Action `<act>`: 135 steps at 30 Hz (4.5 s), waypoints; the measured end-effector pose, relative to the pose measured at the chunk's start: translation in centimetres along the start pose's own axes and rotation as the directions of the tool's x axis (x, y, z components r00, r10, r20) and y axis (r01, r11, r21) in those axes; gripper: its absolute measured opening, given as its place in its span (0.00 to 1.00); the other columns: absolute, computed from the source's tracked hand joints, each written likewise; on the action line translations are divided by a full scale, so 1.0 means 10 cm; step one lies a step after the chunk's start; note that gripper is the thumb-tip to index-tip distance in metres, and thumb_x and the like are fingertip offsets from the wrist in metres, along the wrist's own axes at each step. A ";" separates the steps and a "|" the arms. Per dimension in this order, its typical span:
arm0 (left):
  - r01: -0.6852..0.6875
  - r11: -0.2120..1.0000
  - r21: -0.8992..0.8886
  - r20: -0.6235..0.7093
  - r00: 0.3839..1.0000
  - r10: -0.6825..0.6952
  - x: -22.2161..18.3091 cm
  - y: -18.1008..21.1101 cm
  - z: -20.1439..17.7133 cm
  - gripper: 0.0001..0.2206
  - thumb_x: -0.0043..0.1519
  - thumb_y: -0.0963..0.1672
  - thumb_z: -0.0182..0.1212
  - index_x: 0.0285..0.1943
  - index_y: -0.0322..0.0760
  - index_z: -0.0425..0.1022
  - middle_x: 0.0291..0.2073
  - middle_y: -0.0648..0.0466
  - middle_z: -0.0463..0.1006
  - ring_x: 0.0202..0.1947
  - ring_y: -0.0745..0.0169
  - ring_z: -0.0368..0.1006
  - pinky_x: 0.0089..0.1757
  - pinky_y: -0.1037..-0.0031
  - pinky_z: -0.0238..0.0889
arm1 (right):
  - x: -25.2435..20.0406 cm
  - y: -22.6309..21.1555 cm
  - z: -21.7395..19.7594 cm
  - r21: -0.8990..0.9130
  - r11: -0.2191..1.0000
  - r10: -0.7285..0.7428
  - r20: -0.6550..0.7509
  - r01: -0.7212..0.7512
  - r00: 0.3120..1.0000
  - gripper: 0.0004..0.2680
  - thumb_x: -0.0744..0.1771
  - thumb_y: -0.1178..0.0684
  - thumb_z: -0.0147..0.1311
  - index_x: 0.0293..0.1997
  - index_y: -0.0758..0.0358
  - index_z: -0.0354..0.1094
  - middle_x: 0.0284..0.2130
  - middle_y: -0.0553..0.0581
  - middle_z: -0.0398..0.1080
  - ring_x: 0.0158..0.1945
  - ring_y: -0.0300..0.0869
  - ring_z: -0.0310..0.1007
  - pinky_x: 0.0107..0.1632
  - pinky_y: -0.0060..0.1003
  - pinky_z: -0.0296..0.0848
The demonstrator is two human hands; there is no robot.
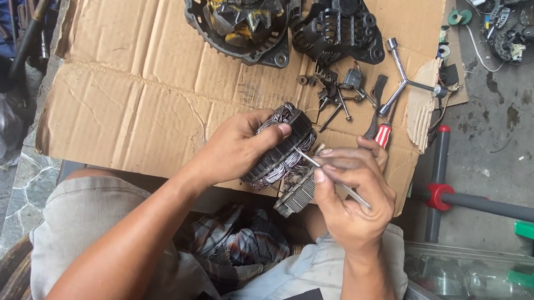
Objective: Cleaning the internal components of a stator coil assembly using a small metal pick to remove debris or corrosion.
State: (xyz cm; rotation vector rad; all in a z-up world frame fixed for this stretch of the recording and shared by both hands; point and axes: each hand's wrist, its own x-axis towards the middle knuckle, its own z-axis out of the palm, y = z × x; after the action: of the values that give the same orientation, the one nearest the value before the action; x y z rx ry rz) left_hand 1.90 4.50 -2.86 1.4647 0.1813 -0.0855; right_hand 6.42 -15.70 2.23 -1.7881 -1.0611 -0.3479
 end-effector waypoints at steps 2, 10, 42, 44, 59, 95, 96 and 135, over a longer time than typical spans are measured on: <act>-0.001 1.000 -0.001 0.003 1.000 0.001 0.00 0.01 0.00 0.14 0.64 0.48 0.56 0.31 0.35 0.75 0.17 0.51 0.70 0.25 0.61 0.67 0.33 0.69 0.66 | -0.06 -0.02 0.02 0.033 0.999 0.006 0.006 -0.006 1.000 0.04 0.65 0.62 0.63 0.31 0.65 0.71 0.30 0.60 0.79 0.37 0.53 0.81 0.61 0.58 0.63; -0.011 1.000 0.007 0.005 1.000 0.011 0.01 0.04 -0.01 0.14 0.64 0.48 0.57 0.31 0.34 0.75 0.16 0.51 0.70 0.24 0.60 0.67 0.33 0.69 0.65 | -0.16 0.11 0.02 0.067 0.997 0.027 -0.002 -0.027 1.000 0.03 0.65 0.61 0.61 0.32 0.62 0.72 0.30 0.59 0.79 0.39 0.51 0.80 0.62 0.60 0.61; -0.009 0.999 -0.031 0.030 0.999 0.010 0.03 -0.06 -0.03 0.14 0.65 0.48 0.56 0.30 0.35 0.73 0.17 0.54 0.67 0.24 0.63 0.64 0.30 0.73 0.62 | -0.12 0.20 0.01 0.063 0.996 0.070 -0.061 -0.066 0.996 0.04 0.65 0.63 0.62 0.30 0.67 0.71 0.29 0.62 0.79 0.37 0.55 0.81 0.57 0.56 0.67; -0.007 0.999 -0.040 0.029 1.000 0.008 0.04 -0.06 0.00 0.14 0.65 0.48 0.57 0.30 0.35 0.73 0.17 0.55 0.67 0.24 0.63 0.64 0.31 0.73 0.61 | -0.17 0.16 0.02 0.089 0.994 0.067 -0.048 -0.063 0.997 0.04 0.64 0.63 0.62 0.30 0.66 0.72 0.29 0.61 0.79 0.38 0.54 0.81 0.58 0.56 0.67; 0.021 1.000 0.003 0.000 1.000 -0.021 -0.02 0.09 -0.02 0.14 0.64 0.49 0.60 0.30 0.35 0.74 0.16 0.54 0.68 0.24 0.63 0.65 0.31 0.73 0.63 | -0.04 0.06 0.02 0.148 0.980 0.140 -0.045 -0.132 0.989 0.04 0.64 0.63 0.63 0.31 0.69 0.72 0.29 0.63 0.79 0.38 0.55 0.82 0.58 0.54 0.68; 0.188 0.975 0.117 -0.140 0.975 -0.171 -0.03 0.19 -0.02 0.12 0.56 0.48 0.61 0.34 0.35 0.78 0.17 0.50 0.71 0.23 0.57 0.67 0.32 0.67 0.63 | 0.07 0.04 0.10 0.145 0.985 0.102 -0.049 -0.094 0.994 0.03 0.65 0.65 0.60 0.31 0.72 0.70 0.29 0.66 0.76 0.36 0.60 0.79 0.43 0.51 0.76; 0.203 0.970 0.133 -0.155 0.971 -0.182 -0.02 0.21 0.01 0.11 0.56 0.48 0.61 0.34 0.35 0.79 0.17 0.49 0.72 0.23 0.56 0.67 0.31 0.66 0.63 | 0.07 0.05 0.10 0.130 0.988 0.093 -0.041 -0.087 0.995 0.03 0.65 0.65 0.60 0.31 0.72 0.70 0.28 0.66 0.76 0.36 0.60 0.78 0.43 0.51 0.76; 0.300 0.949 0.094 -0.067 0.953 -0.295 0.33 0.42 -0.16 0.14 0.58 0.52 0.61 0.28 0.39 0.76 0.16 0.51 0.70 0.25 0.59 0.68 0.33 0.71 0.64 | 0.19 0.30 0.33 0.504 0.787 0.418 -0.009 -0.357 0.908 0.04 0.66 0.64 0.59 0.35 0.75 0.67 0.37 0.74 0.77 0.49 0.59 0.80 0.57 0.56 0.76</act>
State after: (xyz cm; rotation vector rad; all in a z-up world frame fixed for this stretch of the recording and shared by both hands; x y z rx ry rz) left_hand 5.78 6.76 0.54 1.5350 0.4464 -0.3064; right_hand 9.10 -12.33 0.08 -1.4457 -0.5953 0.0733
